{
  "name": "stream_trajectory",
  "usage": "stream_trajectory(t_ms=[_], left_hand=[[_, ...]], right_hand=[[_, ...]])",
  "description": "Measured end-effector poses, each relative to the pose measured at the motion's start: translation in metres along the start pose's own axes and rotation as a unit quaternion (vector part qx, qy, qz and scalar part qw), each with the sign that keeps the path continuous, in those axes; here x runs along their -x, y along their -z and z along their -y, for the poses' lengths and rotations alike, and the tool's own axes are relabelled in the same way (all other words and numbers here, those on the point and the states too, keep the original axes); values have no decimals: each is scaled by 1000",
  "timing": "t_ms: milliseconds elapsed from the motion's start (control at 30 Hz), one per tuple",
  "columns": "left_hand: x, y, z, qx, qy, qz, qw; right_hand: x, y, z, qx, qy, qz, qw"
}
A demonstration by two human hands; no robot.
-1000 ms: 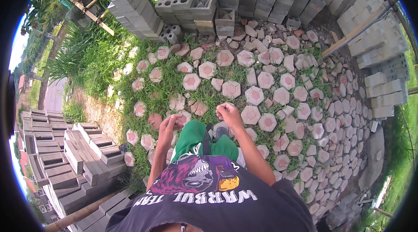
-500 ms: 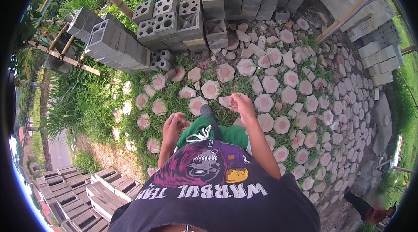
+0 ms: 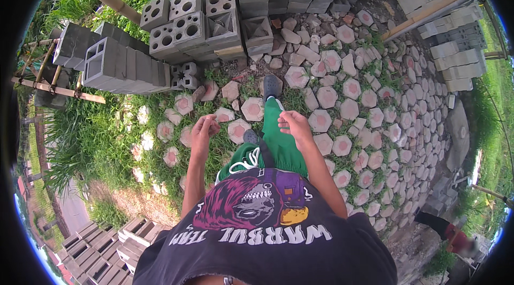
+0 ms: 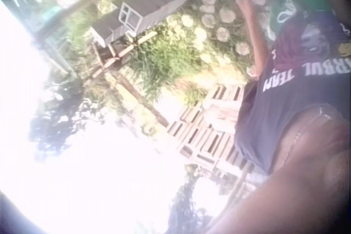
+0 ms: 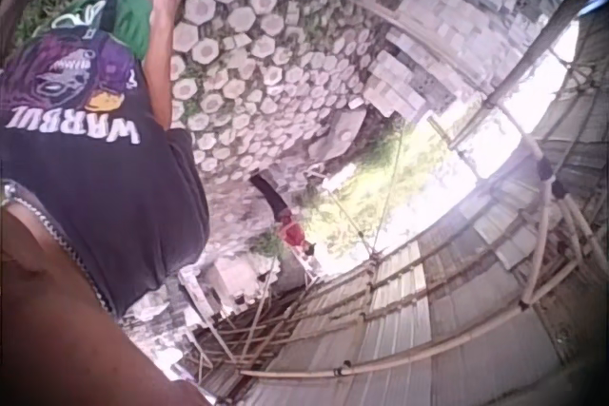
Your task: The person carries concrete ventilation blocks and stacks them one by one on a white sack on the ground.
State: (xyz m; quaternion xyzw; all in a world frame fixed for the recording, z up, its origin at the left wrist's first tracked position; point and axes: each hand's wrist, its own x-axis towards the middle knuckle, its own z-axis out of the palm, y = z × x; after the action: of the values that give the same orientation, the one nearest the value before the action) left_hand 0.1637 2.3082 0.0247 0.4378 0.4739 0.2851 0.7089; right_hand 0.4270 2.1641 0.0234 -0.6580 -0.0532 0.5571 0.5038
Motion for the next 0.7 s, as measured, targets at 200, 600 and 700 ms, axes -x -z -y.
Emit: stream_trajectory(t_ms=[200,600,700], left_hand=[[-67,-29,-1,9,64,-9,998],[-251,-76,-29,14,186,-136,973],[-316,-69,-1,36,227,-174,958]], right_hand=[[-87,-19,60,16,-25,33,999],[-298,-1,162,106,-116,44,987],[-379,-10,150,206,-127,78,967]])
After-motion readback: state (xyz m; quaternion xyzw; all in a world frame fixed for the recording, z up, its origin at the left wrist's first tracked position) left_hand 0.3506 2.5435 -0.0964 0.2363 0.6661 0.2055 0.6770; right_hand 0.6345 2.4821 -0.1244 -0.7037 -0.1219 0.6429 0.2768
